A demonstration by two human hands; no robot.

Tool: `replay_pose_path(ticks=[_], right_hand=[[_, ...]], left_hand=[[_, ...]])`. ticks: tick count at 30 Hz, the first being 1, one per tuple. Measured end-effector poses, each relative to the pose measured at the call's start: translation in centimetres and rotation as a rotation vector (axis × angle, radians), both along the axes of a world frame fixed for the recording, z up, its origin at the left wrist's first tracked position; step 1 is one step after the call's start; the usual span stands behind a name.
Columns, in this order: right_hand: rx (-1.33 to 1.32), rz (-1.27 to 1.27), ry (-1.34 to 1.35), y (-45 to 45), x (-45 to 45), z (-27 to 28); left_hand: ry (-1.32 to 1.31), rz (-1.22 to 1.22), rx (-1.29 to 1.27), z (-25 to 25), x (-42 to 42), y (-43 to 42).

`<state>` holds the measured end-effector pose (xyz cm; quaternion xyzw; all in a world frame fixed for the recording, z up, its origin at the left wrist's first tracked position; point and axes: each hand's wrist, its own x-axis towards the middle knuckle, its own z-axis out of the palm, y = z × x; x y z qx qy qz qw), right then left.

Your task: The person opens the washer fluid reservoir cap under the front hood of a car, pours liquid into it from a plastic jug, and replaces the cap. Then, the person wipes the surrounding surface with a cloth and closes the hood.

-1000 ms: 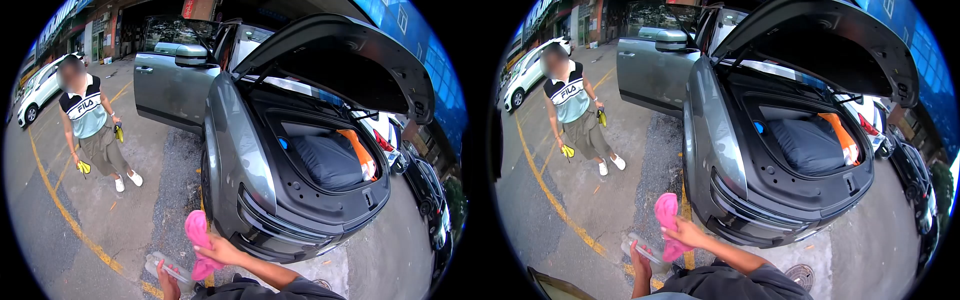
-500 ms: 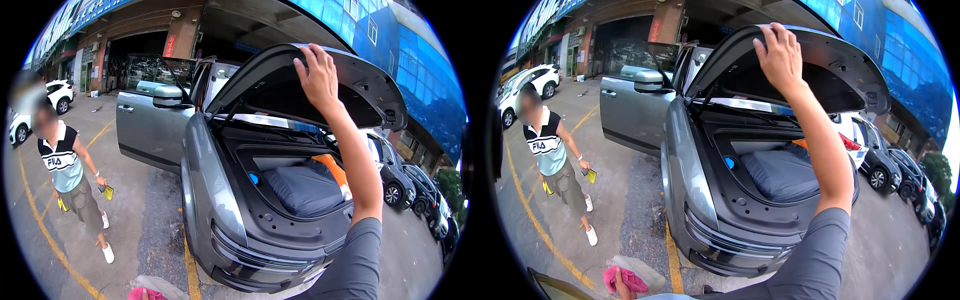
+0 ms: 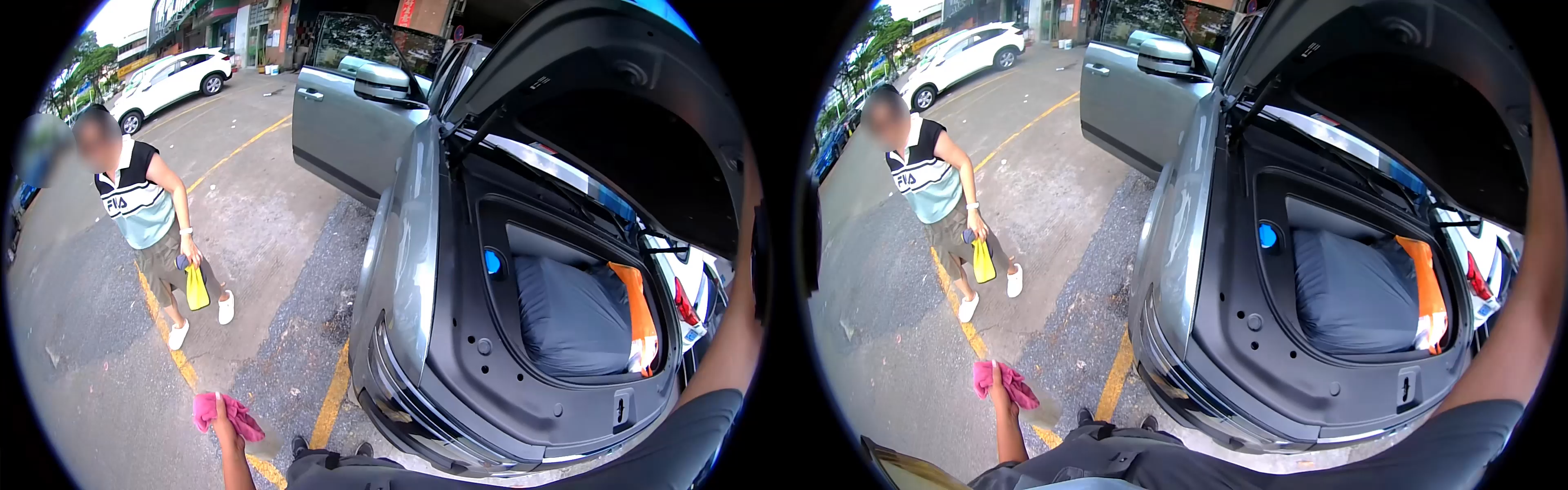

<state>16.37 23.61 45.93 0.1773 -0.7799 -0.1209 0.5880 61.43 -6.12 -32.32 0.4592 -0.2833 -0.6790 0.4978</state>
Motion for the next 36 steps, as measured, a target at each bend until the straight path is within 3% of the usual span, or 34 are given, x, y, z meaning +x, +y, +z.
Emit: replay_pose_path(ticks=[1, 3, 6, 9, 20, 36], right_hand=[[0.040, -0.001, -0.064, -0.3, 0.3, -0.4], [0.468, -0.024, -0.153, 1.1, -2.3, 2.8], [0.233, 0.030, -0.175, 2.1, -1.8, 0.6], [0.173, 0.060, -0.194, 2.9, -2.2, -0.1], [0.151, 0.069, -0.317, 3.4, -2.1, 0.1], [0.162, 0.135, -0.364, 5.0, -1.7, 0.1]], left_hand=[[0.019, 0.005, 0.022, -0.8, 0.2, -0.6], [0.057, -0.016, 0.035, -2.5, -0.2, -1.9], [0.091, -0.085, 0.043, -0.7, -2.7, -2.4], [0.099, -0.157, 0.113, 0.5, -4.8, -2.7], [0.103, -0.340, 0.110, -4.8, -6.8, -7.9], [0.076, -0.307, 0.203, -3.9, -5.9, -7.2]])
